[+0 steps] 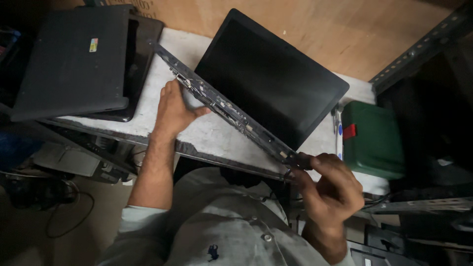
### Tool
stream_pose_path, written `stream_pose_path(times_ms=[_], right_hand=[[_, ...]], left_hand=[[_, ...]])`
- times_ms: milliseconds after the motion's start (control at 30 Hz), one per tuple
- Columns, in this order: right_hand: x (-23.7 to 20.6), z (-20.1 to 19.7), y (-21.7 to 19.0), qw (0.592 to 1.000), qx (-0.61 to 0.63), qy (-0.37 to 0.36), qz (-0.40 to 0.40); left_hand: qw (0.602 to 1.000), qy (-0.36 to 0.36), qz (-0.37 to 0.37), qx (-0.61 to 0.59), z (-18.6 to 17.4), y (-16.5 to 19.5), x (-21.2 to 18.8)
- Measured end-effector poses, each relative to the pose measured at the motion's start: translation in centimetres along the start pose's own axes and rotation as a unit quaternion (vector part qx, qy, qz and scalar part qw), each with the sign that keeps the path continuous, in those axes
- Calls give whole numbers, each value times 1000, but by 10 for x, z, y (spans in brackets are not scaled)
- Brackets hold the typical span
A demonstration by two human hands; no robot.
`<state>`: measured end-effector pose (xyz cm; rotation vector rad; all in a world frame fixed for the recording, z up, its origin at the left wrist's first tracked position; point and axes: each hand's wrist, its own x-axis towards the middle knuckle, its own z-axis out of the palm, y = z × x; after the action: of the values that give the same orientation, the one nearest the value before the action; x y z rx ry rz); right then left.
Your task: The person works at a bench on a disassembled laptop with its bottom cover removed, exposing the motherboard, fan and battery. They reposition the laptop, manipulate a cable at its edge, open and close the screen lid, and press along the chassis edges by hand.
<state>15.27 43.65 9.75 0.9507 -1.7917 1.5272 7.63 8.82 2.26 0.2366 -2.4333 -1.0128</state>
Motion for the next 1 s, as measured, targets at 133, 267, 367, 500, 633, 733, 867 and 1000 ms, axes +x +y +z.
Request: stream_pose_path(times_ms=[133, 267, 367, 500, 633, 733, 867, 1000], right_hand=[[3, 2, -2, 999, -5, -11, -29], [0, 2, -10, 995, -60, -47, -60], [-3, 6, -10, 993, -34, -59, -92], [-5, 8, -7, 992, -14, -69, -103], [-6, 9, -3, 992, -8, -57, -109], [-6, 9, -4, 993, -10, -57, -101], [-3, 10, -6, 993, 2, -57, -102], [-2, 8, -9, 990, -39, -79, -109]], left_hand=[[999, -26, -13, -30, -10, 3, 0], [999, -12, 12, -31, -13, 6, 1], [996, -21, 73, -49, -13, 5, 3], [984, 31, 162, -60, -7, 0, 5], [993, 27, 103, -58, -1, -9, 6], [989, 47, 137, -41, 1, -14, 7], [990, 49, 126, -50, 3, -15, 9], [991, 50, 109, -52, 0, -10, 9]])
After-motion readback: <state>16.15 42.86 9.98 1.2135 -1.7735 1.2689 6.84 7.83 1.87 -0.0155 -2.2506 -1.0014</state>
